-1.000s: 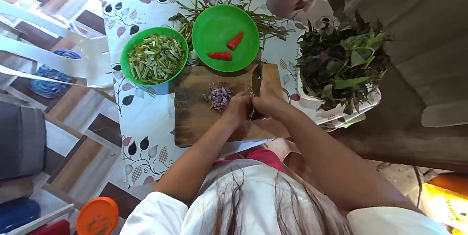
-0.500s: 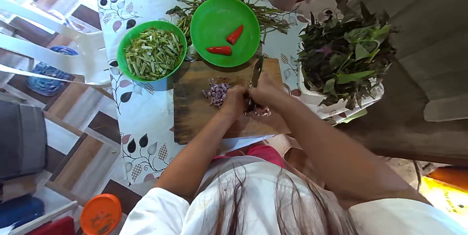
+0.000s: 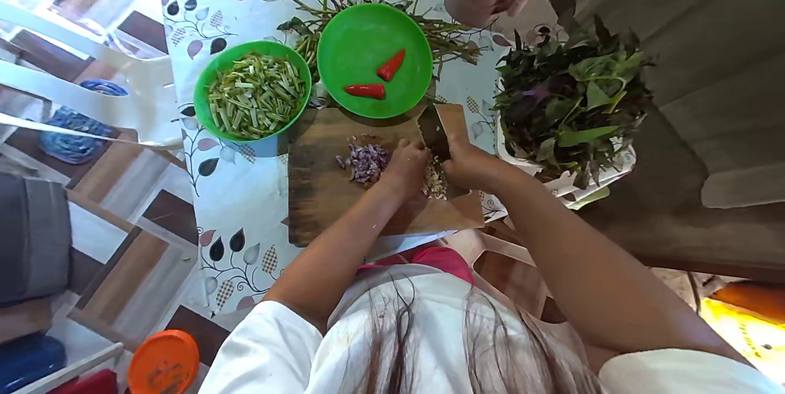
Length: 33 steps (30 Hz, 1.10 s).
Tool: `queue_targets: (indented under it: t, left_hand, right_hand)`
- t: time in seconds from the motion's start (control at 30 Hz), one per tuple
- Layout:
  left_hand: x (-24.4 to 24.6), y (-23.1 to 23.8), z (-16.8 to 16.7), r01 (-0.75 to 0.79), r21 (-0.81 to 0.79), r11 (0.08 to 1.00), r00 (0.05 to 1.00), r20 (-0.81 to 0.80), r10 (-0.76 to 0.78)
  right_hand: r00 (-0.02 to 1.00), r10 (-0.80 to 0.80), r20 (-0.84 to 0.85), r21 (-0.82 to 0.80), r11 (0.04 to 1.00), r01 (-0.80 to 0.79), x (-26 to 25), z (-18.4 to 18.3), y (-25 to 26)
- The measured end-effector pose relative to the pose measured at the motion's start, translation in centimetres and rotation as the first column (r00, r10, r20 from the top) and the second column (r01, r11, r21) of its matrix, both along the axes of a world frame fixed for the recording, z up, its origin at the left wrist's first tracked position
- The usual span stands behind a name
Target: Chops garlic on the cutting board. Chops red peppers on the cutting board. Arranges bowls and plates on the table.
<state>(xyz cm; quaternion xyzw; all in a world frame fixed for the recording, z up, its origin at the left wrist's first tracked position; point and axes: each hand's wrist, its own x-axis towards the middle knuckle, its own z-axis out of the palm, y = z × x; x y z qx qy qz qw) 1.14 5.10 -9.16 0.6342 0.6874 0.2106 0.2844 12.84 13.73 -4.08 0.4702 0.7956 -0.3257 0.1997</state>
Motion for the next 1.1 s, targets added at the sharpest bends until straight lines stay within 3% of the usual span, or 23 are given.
queue_targets:
  t: [0.13,0.27,0.4,0.6,0.77,1.1]
  left_hand:
    - [-0.1,-1.7,1.0,0.037,-0.024,0.999,0.993,0.109,-0.034]
    - [-0.4,-3.1,0.2,0.006,0.062,0.998,0.985,0.173,-0.017]
    - [-0.2,-4.0,-0.3,-0.070,0.123,0.990,0.974,0.221,0.042]
    - [-0.2,-3.8,-0.1,-0.094,0.125,0.988,0.974,0.215,0.066]
    - [0.0,-4.1,-0.9,-0.151,0.270,0.951,0.969,0.233,0.087]
    - [-0.8,-4.3,0.7,-0.194,0.049,0.980,0.971,0.152,0.185]
  right_hand:
    - [0.998,-0.056,-0.008,-0.074,0.996,0.056,-1.1,1.2,-0.6]
    - [0.994,-0.097,0.057,-0.090,0.991,0.102,-2.3,2.5,-3.1]
    - [0.981,-0.188,-0.036,-0.130,0.975,0.182,-2.3,2.1,-2.3]
    - [0.961,-0.276,-0.019,-0.130,0.954,0.272,-3.0,2.7,-3.0]
    - [0.956,-0.291,-0.026,-0.099,0.953,0.287,-4.0,2.6,-4.4]
    - [0.914,-0.353,-0.200,-0.179,0.930,0.320,-1.7,0.6,-3.4]
